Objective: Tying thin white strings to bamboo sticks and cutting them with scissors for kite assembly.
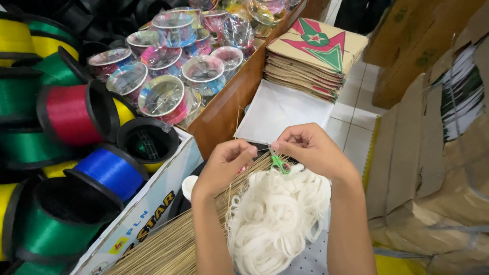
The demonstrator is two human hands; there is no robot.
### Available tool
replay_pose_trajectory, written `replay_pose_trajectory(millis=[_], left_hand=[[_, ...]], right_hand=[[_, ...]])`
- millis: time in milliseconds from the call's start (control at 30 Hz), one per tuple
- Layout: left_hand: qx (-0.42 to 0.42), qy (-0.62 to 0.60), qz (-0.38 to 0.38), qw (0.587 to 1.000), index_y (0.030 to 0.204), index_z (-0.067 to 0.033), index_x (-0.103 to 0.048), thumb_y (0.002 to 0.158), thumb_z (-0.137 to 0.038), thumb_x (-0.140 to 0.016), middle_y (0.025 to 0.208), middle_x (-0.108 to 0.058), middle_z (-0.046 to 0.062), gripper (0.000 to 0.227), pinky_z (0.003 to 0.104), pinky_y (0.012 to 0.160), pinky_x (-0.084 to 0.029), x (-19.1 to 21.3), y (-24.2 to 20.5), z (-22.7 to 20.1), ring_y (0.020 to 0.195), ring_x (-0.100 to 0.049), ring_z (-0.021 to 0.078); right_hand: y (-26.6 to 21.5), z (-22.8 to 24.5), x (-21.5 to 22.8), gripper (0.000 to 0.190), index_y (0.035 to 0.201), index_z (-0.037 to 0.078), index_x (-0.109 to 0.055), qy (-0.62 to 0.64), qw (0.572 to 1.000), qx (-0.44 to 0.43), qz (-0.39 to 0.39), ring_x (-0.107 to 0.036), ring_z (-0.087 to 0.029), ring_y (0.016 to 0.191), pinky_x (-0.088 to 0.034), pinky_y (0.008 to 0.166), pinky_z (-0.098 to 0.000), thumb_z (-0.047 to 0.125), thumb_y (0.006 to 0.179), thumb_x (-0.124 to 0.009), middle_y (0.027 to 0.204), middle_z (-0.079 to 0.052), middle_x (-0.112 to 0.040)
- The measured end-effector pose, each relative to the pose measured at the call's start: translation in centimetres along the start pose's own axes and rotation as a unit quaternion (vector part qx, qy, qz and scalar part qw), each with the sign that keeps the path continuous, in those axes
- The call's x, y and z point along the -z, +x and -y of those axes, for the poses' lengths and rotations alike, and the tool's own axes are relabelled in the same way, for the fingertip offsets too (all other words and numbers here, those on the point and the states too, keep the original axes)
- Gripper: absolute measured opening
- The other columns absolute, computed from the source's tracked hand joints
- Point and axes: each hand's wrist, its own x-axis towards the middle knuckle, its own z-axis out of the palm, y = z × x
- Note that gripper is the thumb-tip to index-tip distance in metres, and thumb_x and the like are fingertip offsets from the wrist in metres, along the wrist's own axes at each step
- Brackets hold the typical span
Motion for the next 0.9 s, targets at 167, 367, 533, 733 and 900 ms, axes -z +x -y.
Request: replay_pose_trajectory(millis=[167, 367, 533, 733, 900], left_hand=[[-0.039, -0.065, 0.034, 0.997, 0.09, -0.0054, -0.073, 0.097, -0.014, -0.068, 0.072, -0.069, 0.005, 0.013, 0.028, 0.072, -0.054, 1.0, 0.6, 1.8, 0.073, -0.061, 0.0104], [-0.05, -0.113, 0.013, 0.992, 0.101, -0.0024, -0.074, 0.098, -0.013, -0.066, 0.075, -0.067, 0.007, 0.013, 0.028, 0.072, -0.055, 0.5, 1.4, 2.6, 0.074, -0.064, 0.0119], [-0.059, -0.066, -0.016, 0.996, 0.105, -0.0037, -0.075, 0.099, -0.012, -0.065, 0.069, -0.069, 0.01, 0.014, 0.027, 0.069, -0.057, 0.5, 1.6, 1.6, 0.07, -0.063, 0.0107], [-0.075, 0.009, -0.061, 0.995, 0.102, -0.0074, -0.077, 0.098, -0.016, -0.066, 0.068, -0.074, 0.011, 0.014, 0.029, 0.069, -0.06, 0.3, 2.0, 1.1, 0.068, -0.071, 0.0133], [-0.073, 0.021, -0.093, 0.993, 0.098, -0.0077, -0.075, 0.097, -0.014, -0.065, 0.068, -0.073, 0.012, 0.012, 0.033, 0.066, -0.063, -0.3, 1.5, -0.4, 0.064, -0.071, 0.0164]], right_hand=[[1.2, -1.5, 0.9, 0.005, 0.082, 0.0, -0.078, 0.017, 0.997, 0.034, -0.061, -0.037, -0.003, 0.054, -0.037, 0.053, -0.0195, 0.002, 0.086, -0.076, 0.055, 0.006, -0.038], [2.9, -3.3, 1.4, 0.005, 0.082, 0.002, -0.077, -0.03, 0.989, 0.064, -0.13, -0.028, -0.004, 0.053, -0.031, 0.05, -0.02, 0.004, 0.087, -0.078, 0.056, 0.008, -0.024], [3.5, -2.7, 0.4, 0.005, 0.086, 0.014, -0.081, -0.116, 0.979, 0.031, -0.166, -0.048, -0.009, 0.06, -0.045, 0.064, -0.0257, 0.017, 0.089, -0.079, 0.055, 0.002, -0.05], [3.8, -2.3, -1.2, 0.021, 0.112, 0.011, -0.077, -0.091, 0.99, 0.077, -0.081, -0.071, -0.028, 0.112, -0.048, 0.104, -0.0473, 0.014, 0.092, -0.071, 0.106, -0.01, -0.077], [3.9, -1.8, -3.0, 0.024, 0.114, 0.008, -0.078, -0.035, 0.999, 0.027, -0.001, -0.064, -0.013, 0.074, -0.06, 0.074, -0.0341, 0.012, 0.094, -0.066, 0.076, -0.007, -0.073]])
